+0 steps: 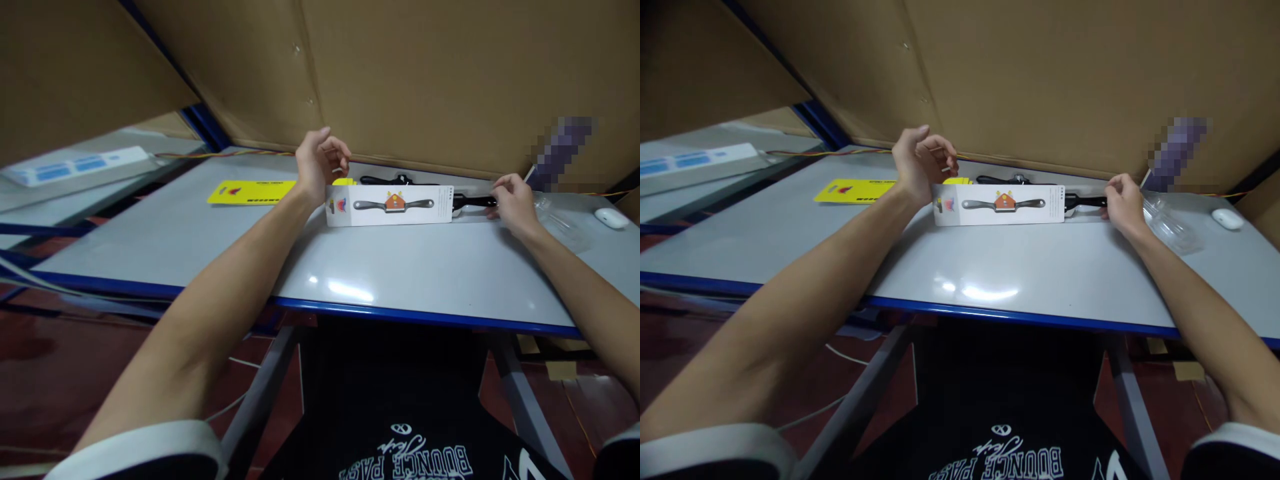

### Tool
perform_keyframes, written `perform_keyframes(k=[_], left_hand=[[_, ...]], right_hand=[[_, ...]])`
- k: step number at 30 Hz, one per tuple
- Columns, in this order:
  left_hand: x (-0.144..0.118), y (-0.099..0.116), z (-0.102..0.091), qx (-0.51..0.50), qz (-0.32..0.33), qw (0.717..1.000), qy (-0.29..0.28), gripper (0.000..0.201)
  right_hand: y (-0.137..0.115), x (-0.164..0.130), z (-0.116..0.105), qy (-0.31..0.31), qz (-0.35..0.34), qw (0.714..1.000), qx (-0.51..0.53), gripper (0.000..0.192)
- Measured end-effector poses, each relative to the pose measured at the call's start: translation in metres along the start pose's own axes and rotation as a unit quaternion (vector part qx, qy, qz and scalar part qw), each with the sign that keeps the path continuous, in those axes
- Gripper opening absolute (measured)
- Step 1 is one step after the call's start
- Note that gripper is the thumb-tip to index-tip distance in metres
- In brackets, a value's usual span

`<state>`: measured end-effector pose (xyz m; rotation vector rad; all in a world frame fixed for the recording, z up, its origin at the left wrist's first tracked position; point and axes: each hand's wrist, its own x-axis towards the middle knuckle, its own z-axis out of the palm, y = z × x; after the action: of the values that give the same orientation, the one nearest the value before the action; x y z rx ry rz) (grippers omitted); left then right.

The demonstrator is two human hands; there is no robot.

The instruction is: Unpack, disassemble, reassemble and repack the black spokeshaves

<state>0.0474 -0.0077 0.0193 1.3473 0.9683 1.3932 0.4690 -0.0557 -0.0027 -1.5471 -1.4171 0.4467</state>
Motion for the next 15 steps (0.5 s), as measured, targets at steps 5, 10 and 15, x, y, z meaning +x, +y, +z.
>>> perform_keyframes(k=[5, 10, 15], left_hand=[[0.000, 0.005, -0.004, 0.012, 0.010, 1.000, -0.008, 0.055], [-0.003, 0.015, -0.002, 0.011, 0.012, 1.000, -0.003, 0.056], [-0.008, 0.017, 0.005, -0.025, -0.007, 0.999, 0.037, 0.048]], right_hand=[[-0.012, -0.008, 0.006, 0.010, 0.041, 0.999, 0.016, 0.023], [-0.024, -0.019, 0.011, -0.019, 0.041, 0.999, 0.030, 0.021], [-0.035, -0.033, 0.017, -0.053, 0.027, 0.997, 0.050, 0.019]])
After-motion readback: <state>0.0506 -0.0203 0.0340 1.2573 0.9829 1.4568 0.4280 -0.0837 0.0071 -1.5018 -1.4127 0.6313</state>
